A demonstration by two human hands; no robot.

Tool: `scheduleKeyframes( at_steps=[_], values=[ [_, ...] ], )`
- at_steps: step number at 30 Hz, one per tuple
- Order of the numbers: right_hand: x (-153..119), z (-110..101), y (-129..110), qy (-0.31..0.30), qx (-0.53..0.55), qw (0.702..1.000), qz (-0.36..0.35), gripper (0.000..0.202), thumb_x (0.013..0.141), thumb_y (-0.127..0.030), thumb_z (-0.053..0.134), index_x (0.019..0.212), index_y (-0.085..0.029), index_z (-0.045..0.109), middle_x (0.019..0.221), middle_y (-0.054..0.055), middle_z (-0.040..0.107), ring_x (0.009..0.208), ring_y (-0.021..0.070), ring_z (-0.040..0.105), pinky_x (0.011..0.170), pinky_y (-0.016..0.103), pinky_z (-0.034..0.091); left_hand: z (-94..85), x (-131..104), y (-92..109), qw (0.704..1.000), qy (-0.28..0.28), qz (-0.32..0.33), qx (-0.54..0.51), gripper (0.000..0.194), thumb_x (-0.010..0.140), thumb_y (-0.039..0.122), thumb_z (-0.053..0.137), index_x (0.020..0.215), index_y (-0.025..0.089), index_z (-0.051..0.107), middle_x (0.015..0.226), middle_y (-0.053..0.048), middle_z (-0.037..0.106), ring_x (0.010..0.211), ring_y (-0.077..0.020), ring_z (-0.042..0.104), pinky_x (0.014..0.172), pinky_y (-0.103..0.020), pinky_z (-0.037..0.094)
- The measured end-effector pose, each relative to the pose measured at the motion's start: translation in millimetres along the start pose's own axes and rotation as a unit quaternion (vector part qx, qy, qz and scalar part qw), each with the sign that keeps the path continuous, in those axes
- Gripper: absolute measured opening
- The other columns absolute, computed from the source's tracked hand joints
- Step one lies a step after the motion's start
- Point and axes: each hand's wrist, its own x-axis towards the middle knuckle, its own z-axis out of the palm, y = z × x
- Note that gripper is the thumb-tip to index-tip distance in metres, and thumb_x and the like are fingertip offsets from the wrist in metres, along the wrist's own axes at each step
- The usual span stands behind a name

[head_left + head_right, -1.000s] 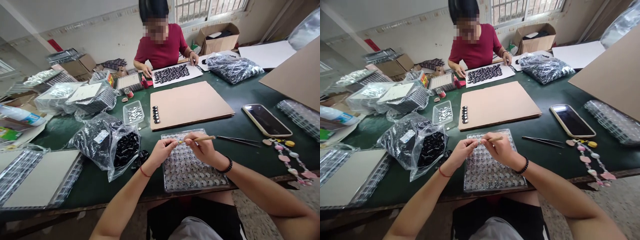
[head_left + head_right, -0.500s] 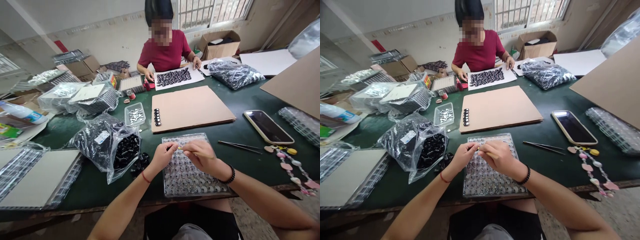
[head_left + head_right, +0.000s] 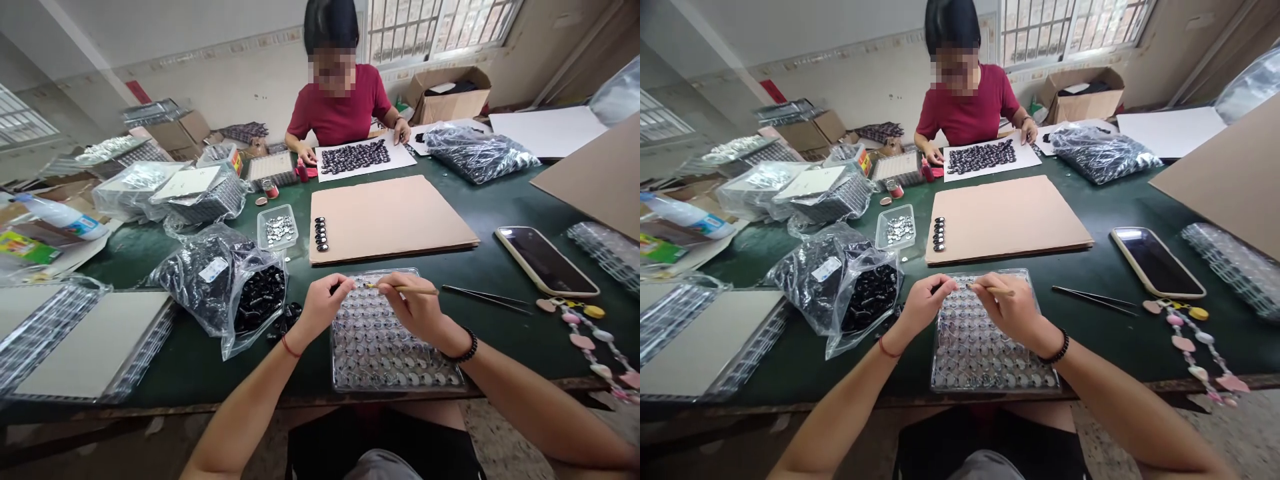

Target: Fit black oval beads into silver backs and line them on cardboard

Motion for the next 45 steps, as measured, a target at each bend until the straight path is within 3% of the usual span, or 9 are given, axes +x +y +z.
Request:
scheduleKeyframes(
  at_steps=[14,19,21,24,26,28,31,36,45],
  values=[
    [2,5,-4,0.049,0.293,0.937,0.186,0.023,0.088,-0.032,0.047,0.077,-0.017,0.06,0.065,0.001,0.059,0.048,0.0096,0.055,0.044,0.022,0.044,15.7,-11,0,0.991,-0.065,-0.021,-0.114,0.038,0.076,0.042,0.057,0.099,0.012,0.065,0.058,0.002,0.051,0.045,-0.0057,0.039,0.044,-0.019,0.032],
    [4,1,1,0.117,0.337,0.91,0.21,0.023,0.088,-0.033,0.046,0.08,-0.018,0.061,0.061,0.0,0.059,0.046,0.009,0.054,0.044,0.022,0.043,-9.2,7,-5,0.981,-0.006,-0.046,-0.188,0.029,0.073,0.036,0.064,0.09,0.012,0.066,0.053,0.004,0.048,0.044,-0.0038,0.037,0.041,-0.016,0.028],
    [4,0,4,0.134,0.349,0.901,0.221,0.022,0.088,-0.033,0.047,0.08,-0.018,0.062,0.061,0.0,0.058,0.046,0.0088,0.054,0.044,0.022,0.043,-28.2,24,-13,0.94,0.075,-0.093,-0.321,0.024,0.073,0.033,0.065,0.086,0.012,0.064,0.047,0.007,0.041,0.039,-0.0017,0.031,0.037,-0.014,0.022],
    [3,1,6,0.123,0.358,0.896,0.232,0.022,0.088,-0.033,0.048,0.081,-0.018,0.062,0.061,0.0,0.058,0.046,0.0088,0.054,0.044,0.022,0.043,-44.7,45,-28,0.792,0.183,-0.197,-0.548,0.017,0.08,0.03,0.058,0.079,0.013,0.056,0.045,0.01,0.031,0.033,0.0006,0.02,0.034,-0.011,0.018],
    [3,4,5,0.096,0.356,0.899,0.237,0.023,0.088,-0.034,0.047,0.081,-0.017,0.062,0.06,0.0,0.058,0.045,0.0085,0.053,0.044,0.022,0.043,-38.6,46,-32,0.773,0.18,-0.227,-0.565,0.018,0.082,0.03,0.056,0.076,0.013,0.052,0.045,0.01,0.032,0.032,0.0008,0.02,0.033,-0.011,0.016],
    [3,6,4,0.073,0.347,0.904,0.238,0.023,0.088,-0.034,0.047,0.08,-0.017,0.061,0.06,0.0,0.058,0.045,0.0083,0.053,0.044,0.021,0.043,-22.1,38,-31,0.782,0.133,-0.247,-0.557,0.02,0.075,0.028,0.063,0.073,0.013,0.049,0.047,0.009,0.036,0.033,0.0002,0.023,0.032,-0.012,0.014],
    [4,9,3,0.064,0.334,0.911,0.234,0.023,0.088,-0.033,0.046,0.078,-0.017,0.061,0.06,0.0,0.057,0.044,0.0082,0.053,0.043,0.021,0.043,2.2,16,-21,0.857,-0.007,-0.233,-0.46,0.024,0.071,0.032,0.066,0.074,0.016,0.049,0.048,0.008,0.041,0.035,-0.001,0.027,0.034,-0.012,0.014],
    [1,9,6,0.055,0.288,0.935,0.197,0.022,0.089,-0.03,0.044,0.078,-0.017,0.059,0.061,0.0,0.057,0.045,0.0085,0.052,0.042,0.021,0.041,13.2,-2,-8,0.983,-0.073,-0.084,-0.148,0.02,0.072,0.034,0.063,0.076,0.015,0.06,0.052,0.003,0.054,0.047,-0.0064,0.047,0.045,-0.016,0.033],
    [1,5,1,-0.01,0.103,0.995,0.003,0.015,0.088,-0.02,0.043,0.08,-0.018,0.055,0.067,0.002,0.058,0.059,0.0107,0.052,0.055,0.023,0.04,17.4,0,-13,0.994,-0.09,-0.035,-0.042,0.031,0.07,0.038,0.065,0.092,0.016,0.065,0.069,-0.002,0.065,0.05,-0.0097,0.051,0.048,-0.021,0.04]
  ],
)
